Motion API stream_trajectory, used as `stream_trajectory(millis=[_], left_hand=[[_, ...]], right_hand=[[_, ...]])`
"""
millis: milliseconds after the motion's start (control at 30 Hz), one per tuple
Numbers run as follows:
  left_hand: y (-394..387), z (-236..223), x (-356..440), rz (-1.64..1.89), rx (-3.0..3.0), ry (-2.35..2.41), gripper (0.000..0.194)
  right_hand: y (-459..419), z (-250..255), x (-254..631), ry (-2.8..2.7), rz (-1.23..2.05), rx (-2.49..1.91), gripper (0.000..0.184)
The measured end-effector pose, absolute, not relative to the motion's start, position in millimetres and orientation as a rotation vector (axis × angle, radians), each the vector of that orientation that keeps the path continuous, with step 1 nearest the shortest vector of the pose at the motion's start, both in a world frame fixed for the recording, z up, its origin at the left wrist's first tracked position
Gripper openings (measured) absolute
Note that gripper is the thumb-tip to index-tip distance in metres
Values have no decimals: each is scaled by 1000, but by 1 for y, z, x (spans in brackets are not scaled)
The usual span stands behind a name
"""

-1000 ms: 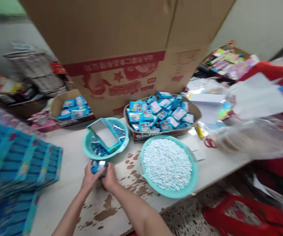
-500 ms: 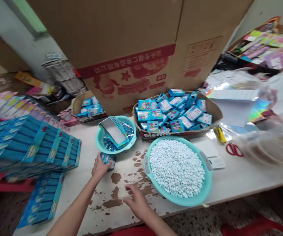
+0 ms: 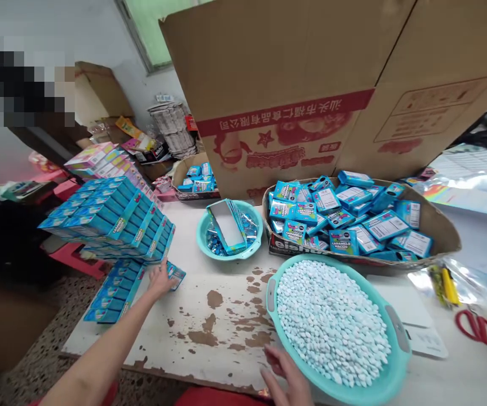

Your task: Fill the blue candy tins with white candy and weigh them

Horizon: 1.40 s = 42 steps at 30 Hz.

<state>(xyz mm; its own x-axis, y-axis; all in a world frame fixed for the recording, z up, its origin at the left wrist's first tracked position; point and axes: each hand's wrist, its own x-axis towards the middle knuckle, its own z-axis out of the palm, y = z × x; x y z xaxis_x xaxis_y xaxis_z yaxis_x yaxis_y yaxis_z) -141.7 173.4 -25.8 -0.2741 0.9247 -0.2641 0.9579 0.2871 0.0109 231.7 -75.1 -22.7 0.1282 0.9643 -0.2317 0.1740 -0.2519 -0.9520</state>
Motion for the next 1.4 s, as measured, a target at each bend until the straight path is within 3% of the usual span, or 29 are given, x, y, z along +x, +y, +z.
stream_trajectory(millis=[167,333,667,767,933,1133,1400], left_hand=[[172,-29,-139,-166,1676,2374,83],[178,-24,-151,-184,1800,2271,80],[194,-24,-180,-152,1897,2088,83],[194,-28,-182,-109,1918,2064,82],[199,-39,-184,-19,1902,2093,82],[197,-45,-184,29,1879,2081,82],[196,-48,-184,108,1832,2069,81]], right_hand=[[37,26,184,-1316,880,-1475,29],[112,44,151,-1421,808,-1393,32],[16,-15,140,-1516,1051,-1544,27],[49,-9,151,-1464,832,-1632,34],[202,32,153,-1385,329,-1874,47],[287,26,155,-1419,323,-2081,12],[267,23,168,-1388,236,-1999,13]])
